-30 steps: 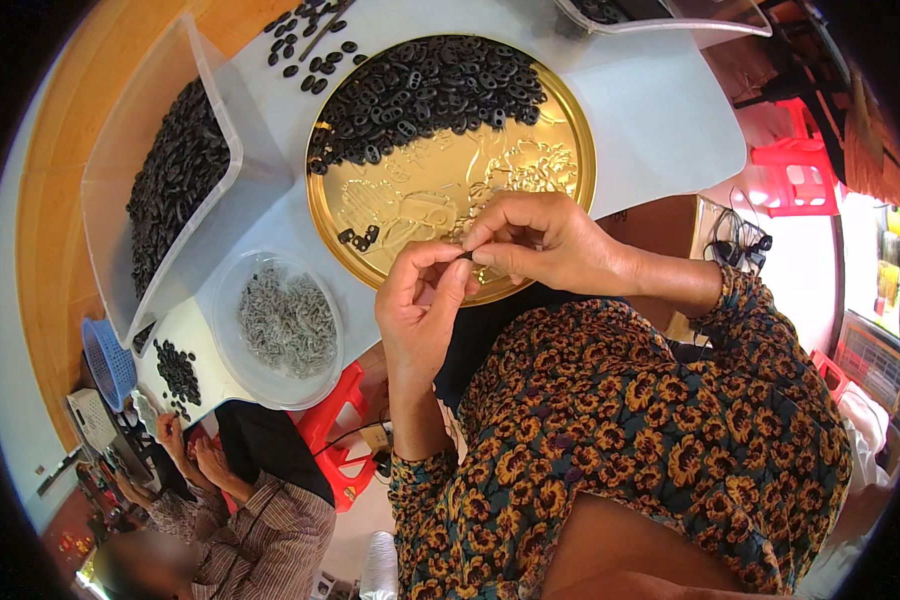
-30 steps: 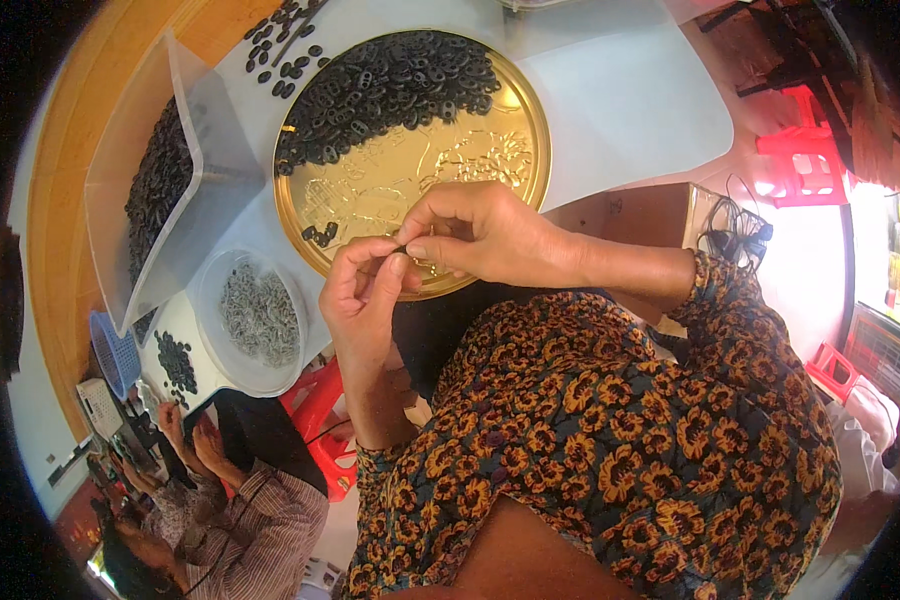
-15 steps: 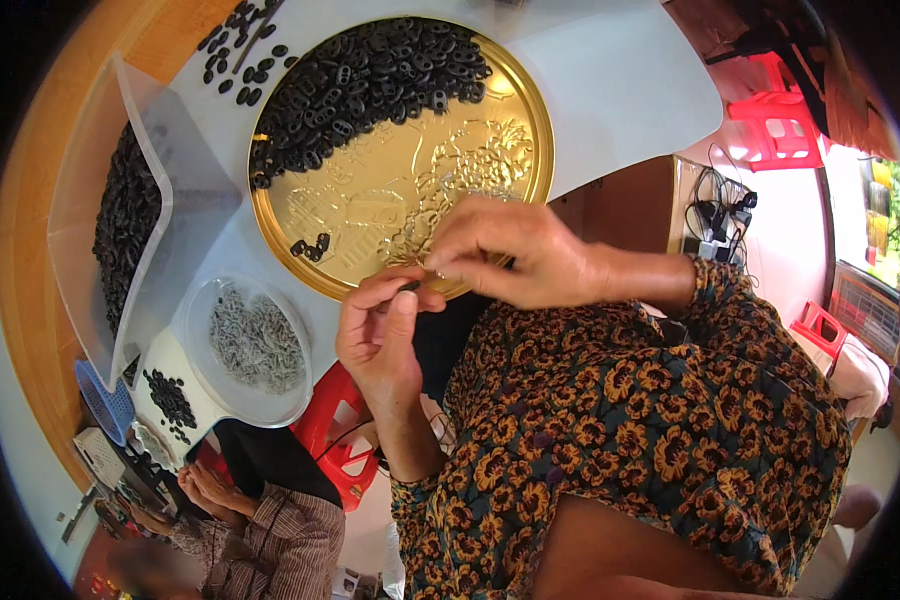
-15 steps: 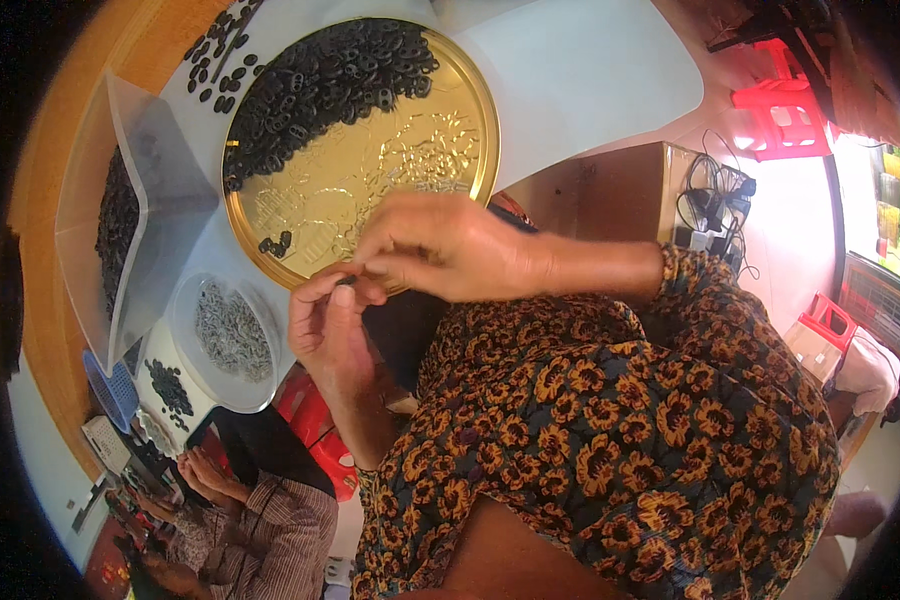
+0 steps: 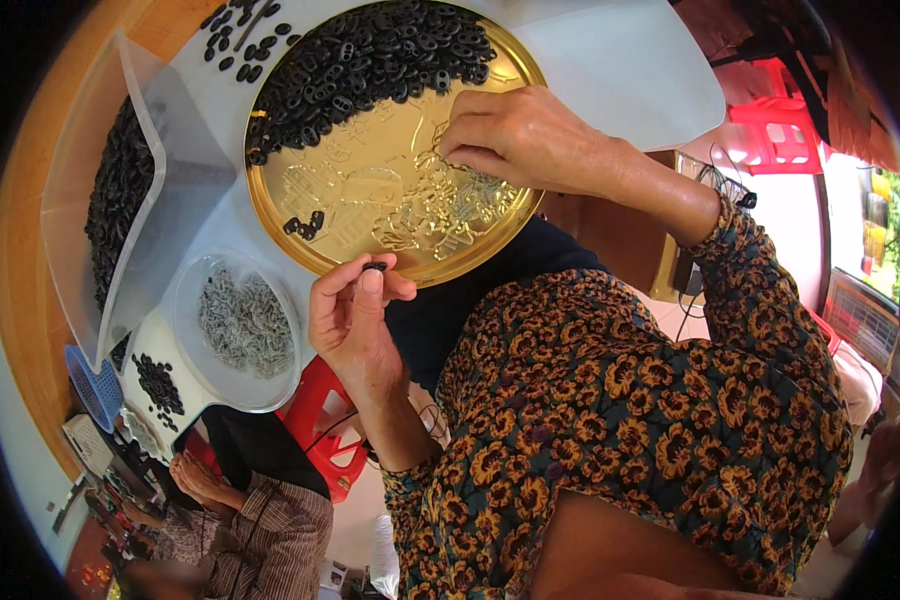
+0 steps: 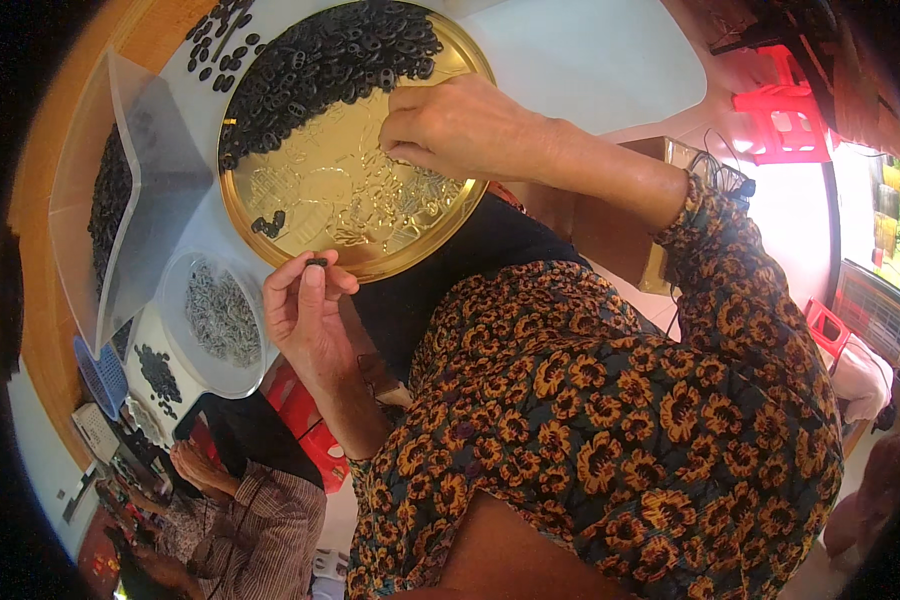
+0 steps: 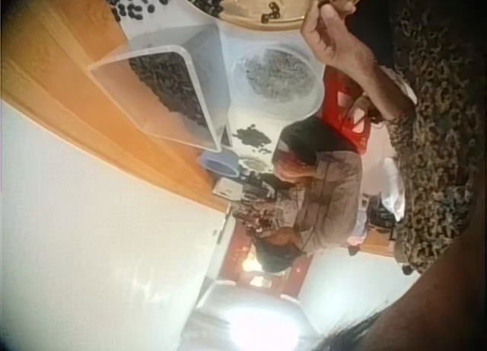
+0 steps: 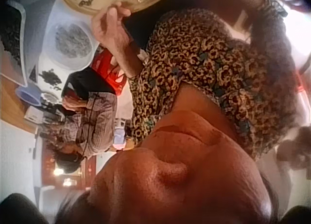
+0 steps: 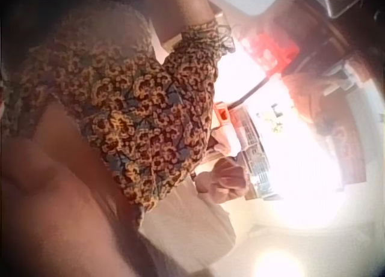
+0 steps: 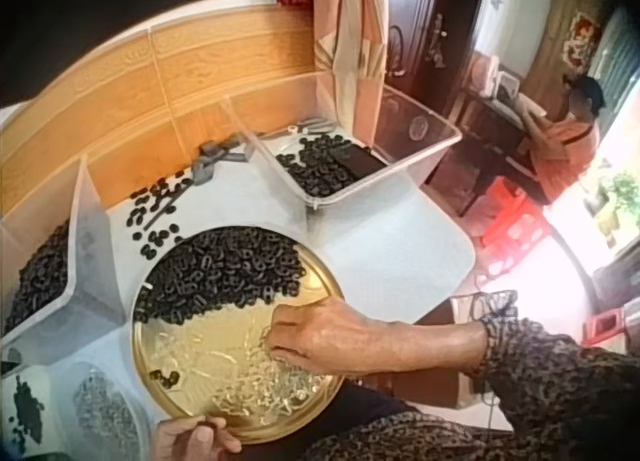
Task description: The person assembles cord locks by picking up plastic stoppers and small springs from a tray and fitting the springs into the stoppers by hand.
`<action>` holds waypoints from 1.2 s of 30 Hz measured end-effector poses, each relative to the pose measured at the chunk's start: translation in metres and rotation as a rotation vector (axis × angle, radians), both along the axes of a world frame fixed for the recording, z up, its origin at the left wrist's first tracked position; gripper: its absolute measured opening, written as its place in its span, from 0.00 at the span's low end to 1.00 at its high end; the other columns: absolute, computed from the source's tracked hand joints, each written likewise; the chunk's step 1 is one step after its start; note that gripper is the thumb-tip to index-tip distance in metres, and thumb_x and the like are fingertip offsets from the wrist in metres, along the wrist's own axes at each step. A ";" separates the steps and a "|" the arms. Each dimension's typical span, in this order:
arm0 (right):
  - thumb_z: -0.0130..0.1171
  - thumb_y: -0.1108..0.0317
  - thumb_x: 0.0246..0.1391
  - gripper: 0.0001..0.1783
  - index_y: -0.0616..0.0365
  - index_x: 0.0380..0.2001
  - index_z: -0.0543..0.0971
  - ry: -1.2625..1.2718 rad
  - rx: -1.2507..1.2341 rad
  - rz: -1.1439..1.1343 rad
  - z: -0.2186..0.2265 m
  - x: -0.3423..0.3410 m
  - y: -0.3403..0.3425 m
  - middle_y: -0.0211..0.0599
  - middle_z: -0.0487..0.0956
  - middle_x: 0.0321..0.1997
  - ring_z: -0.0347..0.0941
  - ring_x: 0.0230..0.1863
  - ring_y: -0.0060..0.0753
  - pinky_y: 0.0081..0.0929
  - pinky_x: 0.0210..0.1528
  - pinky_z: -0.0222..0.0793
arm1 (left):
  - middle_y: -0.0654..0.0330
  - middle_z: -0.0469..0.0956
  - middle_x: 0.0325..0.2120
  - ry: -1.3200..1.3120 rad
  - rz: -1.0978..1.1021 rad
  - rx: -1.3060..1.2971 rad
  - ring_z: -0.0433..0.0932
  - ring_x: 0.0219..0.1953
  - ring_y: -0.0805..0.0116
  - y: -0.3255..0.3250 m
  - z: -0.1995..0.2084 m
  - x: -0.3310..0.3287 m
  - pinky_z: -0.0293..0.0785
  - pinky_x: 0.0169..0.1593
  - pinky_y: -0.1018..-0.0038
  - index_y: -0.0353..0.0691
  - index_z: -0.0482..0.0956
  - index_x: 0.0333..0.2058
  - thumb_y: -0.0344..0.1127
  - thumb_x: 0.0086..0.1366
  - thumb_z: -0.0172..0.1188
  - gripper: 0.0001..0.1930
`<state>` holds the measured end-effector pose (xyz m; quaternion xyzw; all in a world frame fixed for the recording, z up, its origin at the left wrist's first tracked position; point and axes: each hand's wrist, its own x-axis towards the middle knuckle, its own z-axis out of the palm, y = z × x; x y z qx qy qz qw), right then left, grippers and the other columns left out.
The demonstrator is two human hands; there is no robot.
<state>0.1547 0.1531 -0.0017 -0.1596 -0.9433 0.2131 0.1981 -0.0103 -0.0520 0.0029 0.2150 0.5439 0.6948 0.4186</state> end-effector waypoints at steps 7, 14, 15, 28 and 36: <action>0.58 0.67 0.49 0.07 0.59 0.25 0.75 -0.022 0.109 -0.021 -0.005 -0.008 -0.001 0.38 0.74 0.28 0.75 0.26 0.43 0.35 0.30 0.73 | 0.48 0.78 0.37 0.023 -0.041 0.041 0.78 0.31 0.65 0.005 -0.002 -0.001 0.78 0.37 0.70 0.32 0.74 0.43 0.25 0.65 0.56 0.09; 0.58 0.69 0.49 0.07 0.60 0.25 0.73 0.082 0.065 -0.066 -0.008 -0.006 0.003 0.39 0.74 0.26 0.75 0.25 0.45 0.37 0.27 0.72 | 0.49 0.79 0.36 0.005 -0.033 0.048 0.80 0.31 0.65 0.010 0.002 0.000 0.79 0.37 0.72 0.32 0.74 0.43 0.23 0.64 0.55 0.08; 0.58 0.68 0.49 0.07 0.60 0.25 0.73 0.069 0.080 -0.059 -0.009 -0.006 0.002 0.39 0.74 0.27 0.75 0.25 0.45 0.37 0.27 0.73 | 0.49 0.80 0.36 -0.003 -0.035 0.044 0.80 0.31 0.65 0.010 0.002 0.000 0.79 0.37 0.71 0.32 0.74 0.43 0.23 0.64 0.55 0.09; 0.58 0.70 0.54 0.07 0.60 0.36 0.77 0.099 -0.180 -0.044 0.013 -0.002 0.007 0.39 0.77 0.34 0.76 0.29 0.40 0.32 0.32 0.73 | 0.51 0.80 0.37 0.005 -0.041 0.005 0.79 0.32 0.67 0.013 0.003 0.003 0.78 0.39 0.73 0.32 0.74 0.42 0.24 0.64 0.56 0.08; 0.39 0.26 0.53 0.50 0.51 0.68 0.52 1.003 -0.248 0.060 0.074 0.011 -0.011 0.60 0.64 0.60 0.73 0.32 0.39 0.29 0.31 0.72 | 0.51 0.80 0.37 -0.007 -0.038 -0.002 0.79 0.32 0.68 0.011 -0.001 -0.001 0.77 0.40 0.74 0.32 0.74 0.42 0.26 0.64 0.58 0.09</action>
